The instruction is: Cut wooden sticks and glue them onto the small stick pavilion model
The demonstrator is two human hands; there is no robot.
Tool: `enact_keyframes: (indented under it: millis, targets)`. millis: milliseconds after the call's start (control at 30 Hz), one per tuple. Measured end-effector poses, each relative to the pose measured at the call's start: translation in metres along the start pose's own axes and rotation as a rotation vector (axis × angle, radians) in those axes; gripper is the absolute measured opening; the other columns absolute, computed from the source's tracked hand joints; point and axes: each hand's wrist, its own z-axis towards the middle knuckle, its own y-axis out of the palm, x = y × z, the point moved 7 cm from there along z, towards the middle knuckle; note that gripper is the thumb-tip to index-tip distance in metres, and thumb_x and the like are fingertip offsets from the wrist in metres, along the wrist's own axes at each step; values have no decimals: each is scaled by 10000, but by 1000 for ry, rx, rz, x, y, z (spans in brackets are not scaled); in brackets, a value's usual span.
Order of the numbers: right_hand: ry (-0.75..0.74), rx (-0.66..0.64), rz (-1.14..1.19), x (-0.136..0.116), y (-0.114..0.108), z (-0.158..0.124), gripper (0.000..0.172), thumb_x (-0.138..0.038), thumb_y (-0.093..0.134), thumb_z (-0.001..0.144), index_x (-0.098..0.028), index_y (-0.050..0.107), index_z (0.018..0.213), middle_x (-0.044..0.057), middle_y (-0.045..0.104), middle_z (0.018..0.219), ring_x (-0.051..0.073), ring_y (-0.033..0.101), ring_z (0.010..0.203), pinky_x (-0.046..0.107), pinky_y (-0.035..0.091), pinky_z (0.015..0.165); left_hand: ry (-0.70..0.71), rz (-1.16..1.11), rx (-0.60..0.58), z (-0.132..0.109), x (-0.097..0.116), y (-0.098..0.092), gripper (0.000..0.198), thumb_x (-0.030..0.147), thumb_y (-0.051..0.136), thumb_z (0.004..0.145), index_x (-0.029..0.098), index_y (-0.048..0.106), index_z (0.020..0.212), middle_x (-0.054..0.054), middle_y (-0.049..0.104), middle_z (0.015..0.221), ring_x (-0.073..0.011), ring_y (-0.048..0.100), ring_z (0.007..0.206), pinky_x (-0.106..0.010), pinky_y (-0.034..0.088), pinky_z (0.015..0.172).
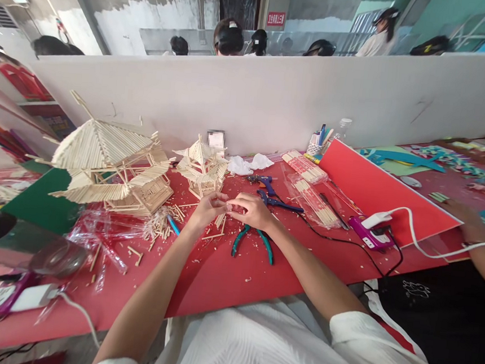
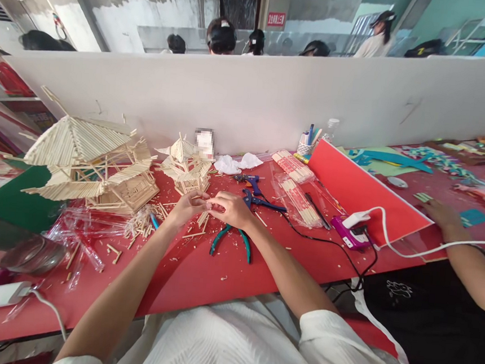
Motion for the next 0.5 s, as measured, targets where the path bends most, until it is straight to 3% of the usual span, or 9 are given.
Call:
enact_keyframes:
  millis: [233,367,400,500]
  targets:
    - [52,-36,-1,9,-2,0,192,-331,704,907,-202,724,1047,39,660,858,166,615,755,281,492,693,53,145,-1,2,7,-8,387,353,863,617,195,656,905,-20,694,745,-164,628,703,-270,446,690]
    - [127,-229,-3,17,7,-4,130,-260,761,843,-199,738,956,15,661,830,145,596,707,259,451,670,146,600,-5,2,8,-28,159,270,799,647,222,692,754,-26,680,722,-160,574,649,-249,392,600]
    - [132,-284,-5,17,10,-5,106,-237,764,831,-203,737,927,12,666,835,141,595,707,253,437,665,111,737,-16,1,4,-34,117,245,785,640,234,688,705,-15,664,674,-157,551,607,-247,366,567]
    - [130,-401,-23,16,19,-8,61,-221,763,814,-207,726,860,5,667,824,139,580,708,245,392,645,39,840,-55,0,-3,-45,169,178,801,541,236,644,565,9,612,554,-138,491,505,-242,324,514]
